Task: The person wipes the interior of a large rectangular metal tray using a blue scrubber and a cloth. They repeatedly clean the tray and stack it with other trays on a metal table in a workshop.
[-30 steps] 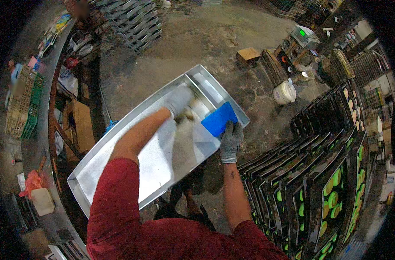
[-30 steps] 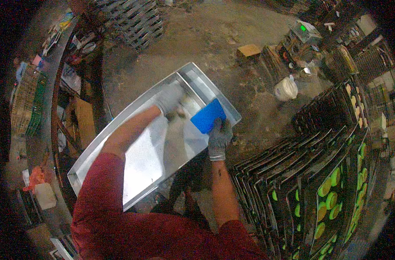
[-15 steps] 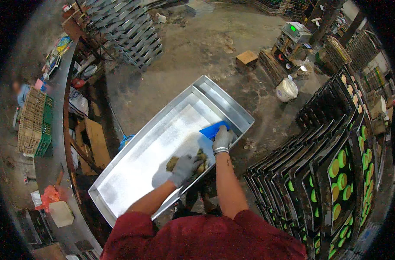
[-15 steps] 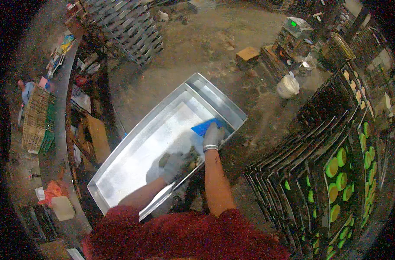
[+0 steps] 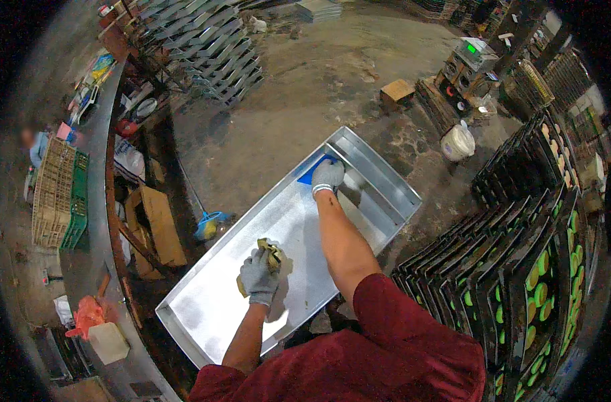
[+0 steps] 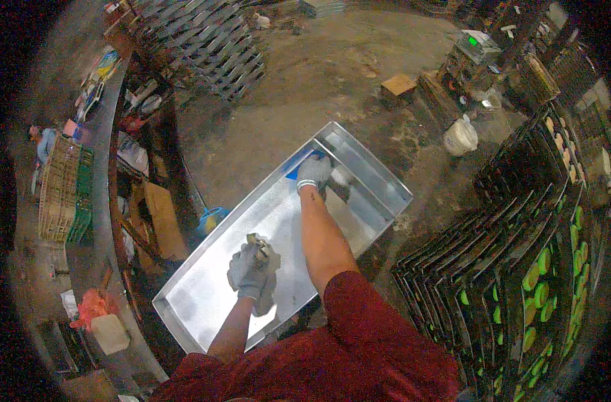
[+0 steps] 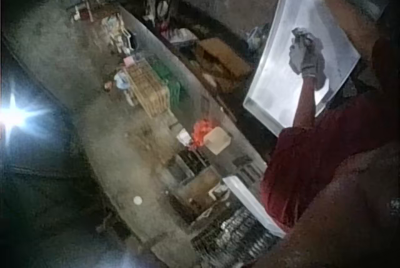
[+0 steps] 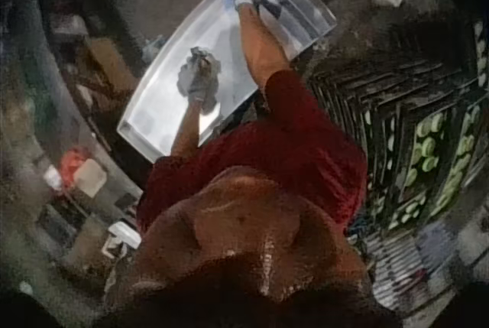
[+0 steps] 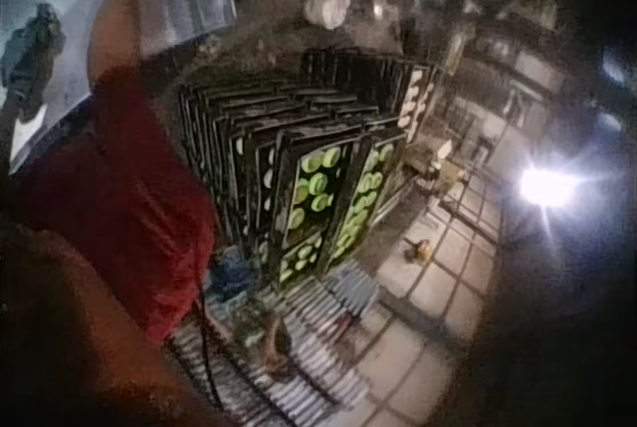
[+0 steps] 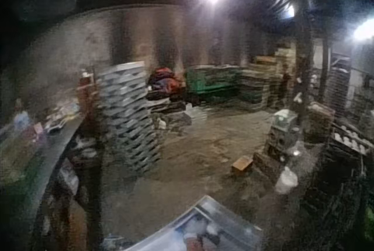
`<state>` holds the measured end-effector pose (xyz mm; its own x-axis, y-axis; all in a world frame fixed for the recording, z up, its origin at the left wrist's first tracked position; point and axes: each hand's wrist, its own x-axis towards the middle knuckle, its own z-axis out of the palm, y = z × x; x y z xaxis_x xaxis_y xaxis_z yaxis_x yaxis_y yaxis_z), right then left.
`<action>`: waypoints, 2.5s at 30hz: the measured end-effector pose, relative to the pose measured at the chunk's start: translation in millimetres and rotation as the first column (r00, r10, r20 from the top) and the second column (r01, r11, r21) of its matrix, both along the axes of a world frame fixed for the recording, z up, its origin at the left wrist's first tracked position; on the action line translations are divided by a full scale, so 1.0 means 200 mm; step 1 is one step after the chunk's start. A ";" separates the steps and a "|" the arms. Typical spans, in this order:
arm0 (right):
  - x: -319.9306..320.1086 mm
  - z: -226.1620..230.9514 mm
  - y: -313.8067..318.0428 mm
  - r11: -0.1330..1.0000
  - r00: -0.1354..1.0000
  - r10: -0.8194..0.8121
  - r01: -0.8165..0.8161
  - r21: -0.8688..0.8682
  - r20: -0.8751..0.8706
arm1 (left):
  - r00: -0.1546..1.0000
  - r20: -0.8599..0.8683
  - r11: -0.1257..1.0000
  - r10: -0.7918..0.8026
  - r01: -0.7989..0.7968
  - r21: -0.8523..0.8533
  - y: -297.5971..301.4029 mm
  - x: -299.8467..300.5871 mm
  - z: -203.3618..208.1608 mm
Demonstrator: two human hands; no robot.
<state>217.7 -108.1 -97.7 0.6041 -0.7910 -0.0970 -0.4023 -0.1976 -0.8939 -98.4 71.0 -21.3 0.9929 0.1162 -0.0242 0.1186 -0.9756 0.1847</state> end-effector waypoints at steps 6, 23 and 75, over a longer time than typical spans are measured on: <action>0.00 0.02 0.00 0.981 0.992 0.105 -0.114 0.157 0.066 | 0.982 0.189 0.997 -0.018 0.031 -0.065 0.03 -0.02 -0.01; -1.04 0.23 -0.91 0.799 0.868 0.321 -0.463 0.382 0.379 | 0.954 0.279 0.979 -0.113 0.154 -0.131 -0.21 0.74 -0.07; -2.95 0.55 1.44 -0.179 -0.187 0.982 -0.956 -0.231 0.012 | 0.988 0.127 0.758 -0.090 0.151 -0.635 1.00 -0.66 0.44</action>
